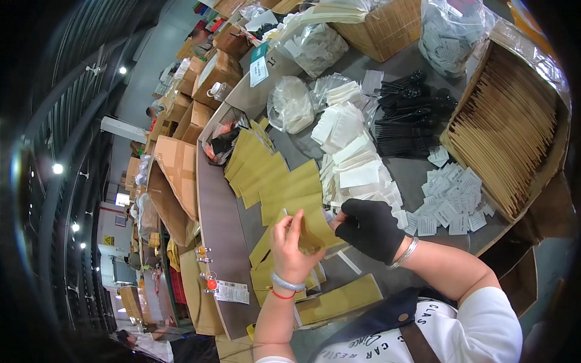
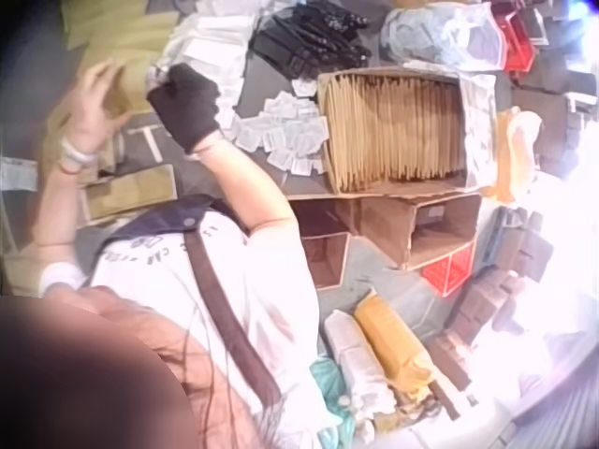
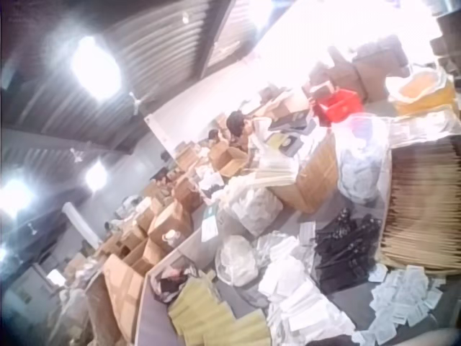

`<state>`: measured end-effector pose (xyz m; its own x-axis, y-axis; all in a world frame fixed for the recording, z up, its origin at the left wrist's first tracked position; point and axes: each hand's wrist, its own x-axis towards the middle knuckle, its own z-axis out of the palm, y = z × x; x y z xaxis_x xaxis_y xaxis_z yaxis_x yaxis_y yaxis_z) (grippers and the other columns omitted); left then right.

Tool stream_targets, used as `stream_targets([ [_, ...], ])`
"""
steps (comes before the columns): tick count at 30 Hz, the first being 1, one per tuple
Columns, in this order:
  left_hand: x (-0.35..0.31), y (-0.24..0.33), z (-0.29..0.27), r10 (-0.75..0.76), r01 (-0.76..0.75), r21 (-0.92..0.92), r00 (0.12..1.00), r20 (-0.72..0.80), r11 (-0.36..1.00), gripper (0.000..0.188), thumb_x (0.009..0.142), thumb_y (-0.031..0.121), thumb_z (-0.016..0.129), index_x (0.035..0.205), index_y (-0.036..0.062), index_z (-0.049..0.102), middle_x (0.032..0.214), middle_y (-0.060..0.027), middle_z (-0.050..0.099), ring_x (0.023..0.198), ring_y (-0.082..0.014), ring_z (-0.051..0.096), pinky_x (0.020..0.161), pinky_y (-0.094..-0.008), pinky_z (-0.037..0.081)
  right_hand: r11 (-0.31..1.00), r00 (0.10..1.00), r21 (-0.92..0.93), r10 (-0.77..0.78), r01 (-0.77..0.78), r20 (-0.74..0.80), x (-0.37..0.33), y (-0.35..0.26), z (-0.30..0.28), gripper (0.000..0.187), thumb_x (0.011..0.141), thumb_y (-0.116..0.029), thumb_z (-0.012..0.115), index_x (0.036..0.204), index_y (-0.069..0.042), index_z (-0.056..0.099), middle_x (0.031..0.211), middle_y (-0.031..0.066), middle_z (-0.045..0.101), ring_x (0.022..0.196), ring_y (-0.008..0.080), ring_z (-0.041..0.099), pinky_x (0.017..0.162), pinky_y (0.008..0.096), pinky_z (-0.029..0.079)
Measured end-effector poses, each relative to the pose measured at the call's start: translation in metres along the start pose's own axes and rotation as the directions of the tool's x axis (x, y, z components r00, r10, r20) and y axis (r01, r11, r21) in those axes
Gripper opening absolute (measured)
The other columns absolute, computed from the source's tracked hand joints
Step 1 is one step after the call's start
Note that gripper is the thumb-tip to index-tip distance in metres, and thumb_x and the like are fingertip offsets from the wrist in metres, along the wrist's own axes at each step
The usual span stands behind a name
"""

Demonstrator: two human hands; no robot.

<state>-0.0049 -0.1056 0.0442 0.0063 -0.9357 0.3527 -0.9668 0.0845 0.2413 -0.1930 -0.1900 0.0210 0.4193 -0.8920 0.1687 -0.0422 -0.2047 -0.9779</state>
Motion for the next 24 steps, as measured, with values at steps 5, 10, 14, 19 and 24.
stream_targets([
  [5,-0.013,0.003,-0.004,0.013,-0.013,0.001,0.999,0.051,1.0,0.087,0.046,0.01,0.083,0.128,0.0096,0.053,0.111,-0.0115,0.048,0.102,-0.0311,0.049,0.09,-0.0428,0.041,0.798,0.859,0.427,0.207,-0.425,0.468,0.004,0.035,0.007,0.017,0.078,-0.016,0.071,0.082,-0.004,0.06,0.067,0.0018,0.061,0.06,0.0078,0.054,0.056,0.025,0.045],
  [10,-0.036,-0.013,-0.016,0.006,-0.01,0.023,0.987,0.163,1.0,0.088,0.046,0.011,0.084,0.128,0.0115,0.053,0.112,-0.0104,0.048,0.106,-0.0319,0.048,0.091,-0.0444,0.04,0.795,0.735,0.319,0.219,-0.515,0.642,0.001,0.033,-0.003,0.021,0.082,-0.019,0.07,0.094,-0.003,0.065,0.075,0.0009,0.061,0.071,0.0071,0.056,0.062,0.0242,0.046],
  [14,-0.065,-0.075,-0.038,-0.112,0.021,0.247,0.927,0.359,0.969,0.084,0.051,0.021,0.086,0.127,0.0108,0.053,0.12,-0.0122,0.047,0.111,-0.0342,0.047,0.095,-0.0453,0.039,0.885,0.911,0.325,0.212,-0.333,0.355,-0.003,0.068,-0.046,0.02,0.082,-0.017,0.071,0.094,-0.003,0.066,0.085,0.0044,0.067,0.079,0.0101,0.061,0.073,0.0272,0.05],
  [19,-0.033,-0.149,0.003,-0.213,0.106,0.268,0.887,0.41,0.958,0.083,0.056,0.026,0.086,0.129,0.01,0.05,0.13,-0.0144,0.045,0.118,-0.0338,0.045,0.101,-0.0453,0.036,0.947,0.951,-0.197,0.206,-0.252,-0.229,-0.012,0.091,-0.118,0.013,0.078,-0.007,0.069,0.088,0.0,0.064,0.078,0.0046,0.064,0.071,0.0109,0.061,0.066,0.0268,0.048],
  [24,0.029,-0.184,0.096,-0.088,0.072,0.051,0.856,0.51,0.996,0.082,0.057,0.027,0.086,0.129,0.0107,0.05,0.131,-0.012,0.046,0.122,-0.0315,0.043,0.103,-0.0439,0.034,0.859,0.968,-0.476,0.081,-0.189,-0.237,-0.015,0.098,-0.135,0.016,0.074,-0.005,0.073,0.086,-0.003,0.064,0.082,0.0074,0.063,0.073,0.0174,0.063,0.064,0.0277,0.048],
])
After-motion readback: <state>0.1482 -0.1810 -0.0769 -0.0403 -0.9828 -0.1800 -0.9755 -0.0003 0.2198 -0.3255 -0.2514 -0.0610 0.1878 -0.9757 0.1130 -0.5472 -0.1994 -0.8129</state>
